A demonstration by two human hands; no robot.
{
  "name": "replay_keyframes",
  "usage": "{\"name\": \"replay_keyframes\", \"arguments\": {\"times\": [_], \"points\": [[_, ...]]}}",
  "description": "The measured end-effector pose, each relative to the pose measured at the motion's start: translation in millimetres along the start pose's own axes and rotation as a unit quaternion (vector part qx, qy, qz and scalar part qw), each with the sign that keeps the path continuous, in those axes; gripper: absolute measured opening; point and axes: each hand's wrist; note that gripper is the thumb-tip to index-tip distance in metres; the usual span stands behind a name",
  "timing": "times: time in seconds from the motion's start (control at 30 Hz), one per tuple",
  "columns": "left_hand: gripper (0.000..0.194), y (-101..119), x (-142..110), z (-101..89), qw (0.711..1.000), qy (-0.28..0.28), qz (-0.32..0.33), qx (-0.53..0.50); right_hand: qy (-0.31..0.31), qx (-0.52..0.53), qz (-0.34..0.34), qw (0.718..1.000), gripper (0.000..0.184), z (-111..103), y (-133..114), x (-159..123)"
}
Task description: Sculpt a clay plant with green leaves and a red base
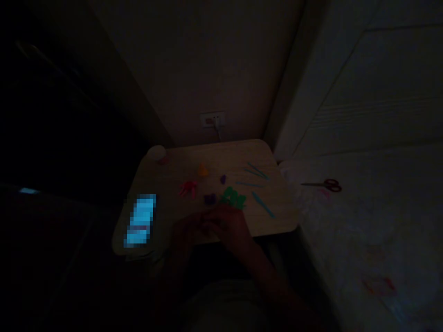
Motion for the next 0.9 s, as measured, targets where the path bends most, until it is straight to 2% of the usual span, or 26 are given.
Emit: {"name": "replay_keyframes", "arguments": {"times": [0.13,0.33,0.47,0.57,0.67,0.73,0.8,0.9], "points": [[0.040,-5,2,2.5,0.999,-0.031,-0.011,-0.026,-0.019,-0.039,-0.042,0.998,0.015,1,1,-1],[0.025,4,5,-8.2,0.999,-0.002,-0.035,0.013,-0.024,-0.093,-0.043,0.994,0.010,3,2,-4],[0.024,7,5,-6.1,0.999,0.041,-0.018,-0.008,0.037,-0.112,-0.022,0.993,0.010,3,4,-4],[0.020,6,4,-1.7,0.998,0.055,0.000,-0.032,0.094,-0.069,0.020,0.993,0.009,4,7,-5],[0.018,4,1,1.4,0.996,0.070,0.010,-0.050,0.063,0.010,0.052,0.997,0.008,6,7,-6],[0.020,2,-1,1.0,0.996,0.078,0.024,-0.043,0.035,0.042,0.055,0.997,0.014,7,5,-7],[0.016,1,-3,-2.3,0.996,0.071,0.046,-0.006,0.025,0.048,0.054,0.997,0.016,8,4,-6],[0.011,-2,-4,-10.5,0.991,0.031,0.094,0.088,0.017,0.049,0.064,0.997,0.012,7,2,-5]]}}
Point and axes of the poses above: each hand's wrist, its own x-axis towards the middle knuckle, its own z-axis out of the palm, y = z × x, and after that the axes turned 6 degrees about z, right-handed
